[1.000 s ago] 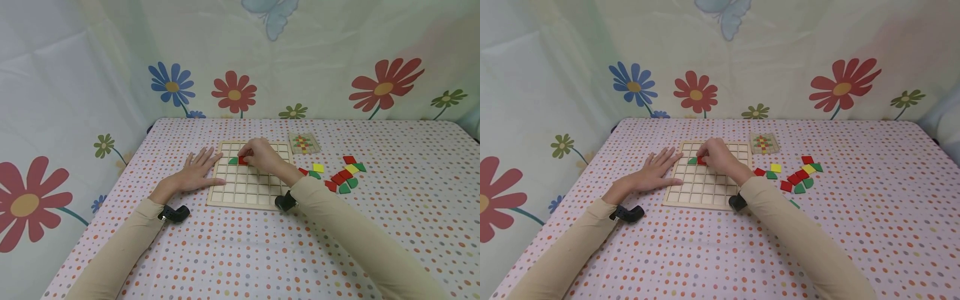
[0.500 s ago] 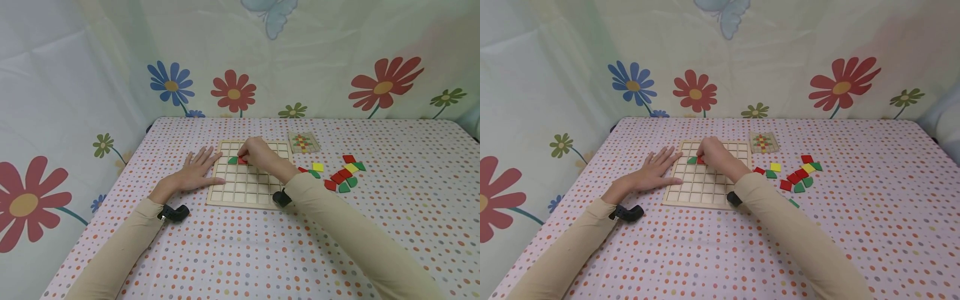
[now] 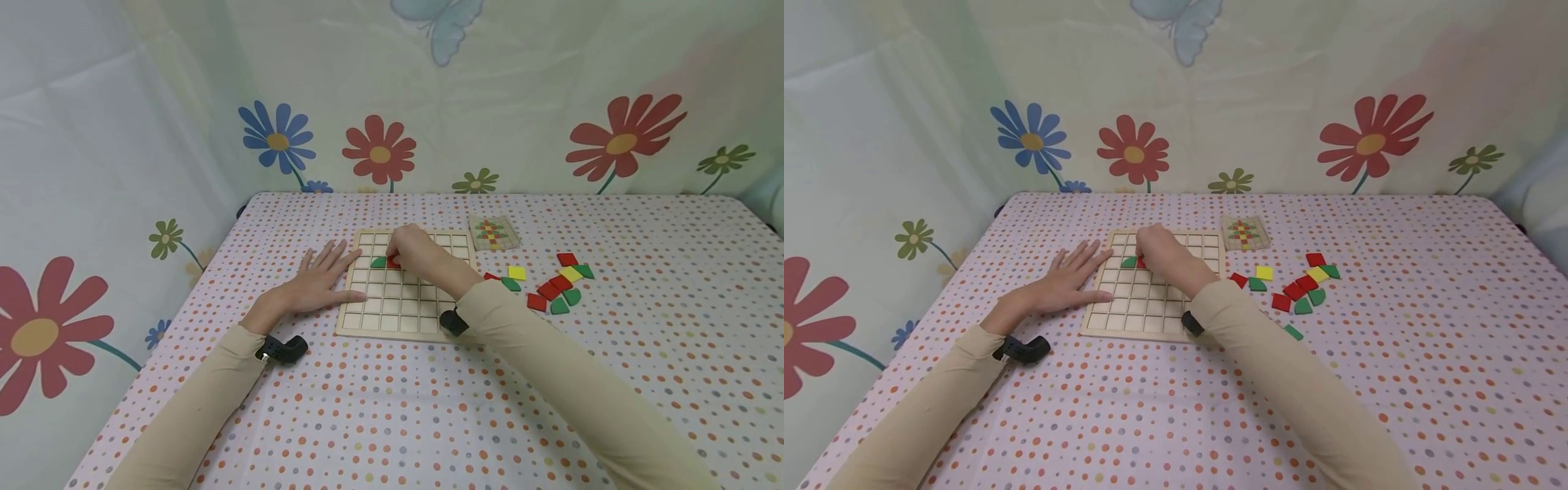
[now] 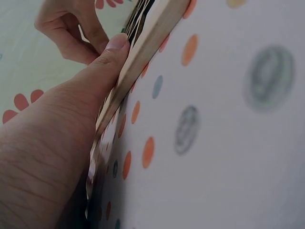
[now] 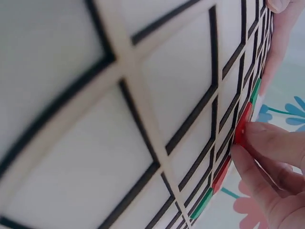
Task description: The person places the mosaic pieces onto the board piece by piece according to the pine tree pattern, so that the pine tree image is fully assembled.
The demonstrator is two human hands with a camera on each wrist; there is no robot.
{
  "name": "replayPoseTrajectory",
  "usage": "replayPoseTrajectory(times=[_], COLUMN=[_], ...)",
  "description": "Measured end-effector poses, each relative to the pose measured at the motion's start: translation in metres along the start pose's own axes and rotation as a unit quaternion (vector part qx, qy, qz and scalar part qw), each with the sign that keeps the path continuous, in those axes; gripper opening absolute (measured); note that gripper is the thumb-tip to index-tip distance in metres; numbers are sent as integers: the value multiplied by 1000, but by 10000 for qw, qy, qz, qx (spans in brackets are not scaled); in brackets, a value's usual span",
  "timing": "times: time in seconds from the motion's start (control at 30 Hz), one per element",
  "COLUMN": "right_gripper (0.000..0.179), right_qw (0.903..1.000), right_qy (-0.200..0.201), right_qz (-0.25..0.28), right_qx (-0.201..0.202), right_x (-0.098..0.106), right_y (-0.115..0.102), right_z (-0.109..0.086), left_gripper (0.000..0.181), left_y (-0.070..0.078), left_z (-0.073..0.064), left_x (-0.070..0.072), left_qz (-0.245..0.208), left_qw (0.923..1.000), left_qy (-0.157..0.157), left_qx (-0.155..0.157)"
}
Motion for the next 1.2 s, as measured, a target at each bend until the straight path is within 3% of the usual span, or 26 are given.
replayPoseTrajectory(times=[0.23,0.5,0.73,0.9,1.2], right_gripper=[21,25,22,23,40], right_qw=[9996,9957,9979,9979,9958], right_qy=[55,-282,-45,-13,5], right_qz=[244,756,631,365,243], right_qx=[161,463,-131,-526,-881], right_x=[2,29,61,71,66], right_y=[5,33,83,114,137], right_z=[-9,-54,-107,-140,-156], left_gripper=[98,101,101,100,100], left_y=[-1,2,0,-4,-1], left_z=[1,3,1,0,0], left_x=[-1,-2,-1,0,-1], left_qz=[22,63,67,143,23], left_qw=[10000,10000,10000,9999,10000], left_qy=[11,60,57,50,33], left_qx=[33,-27,-31,22,-31])
Point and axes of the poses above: each hand's wrist, its own z-axis towards the middle knuckle, its own x-axis out of the back of the hand, y = z × x, the point moved 5 cm from there along z, towards the middle knuckle, and after that the axes turned 2 degrees about x, right-handed, at the moved point
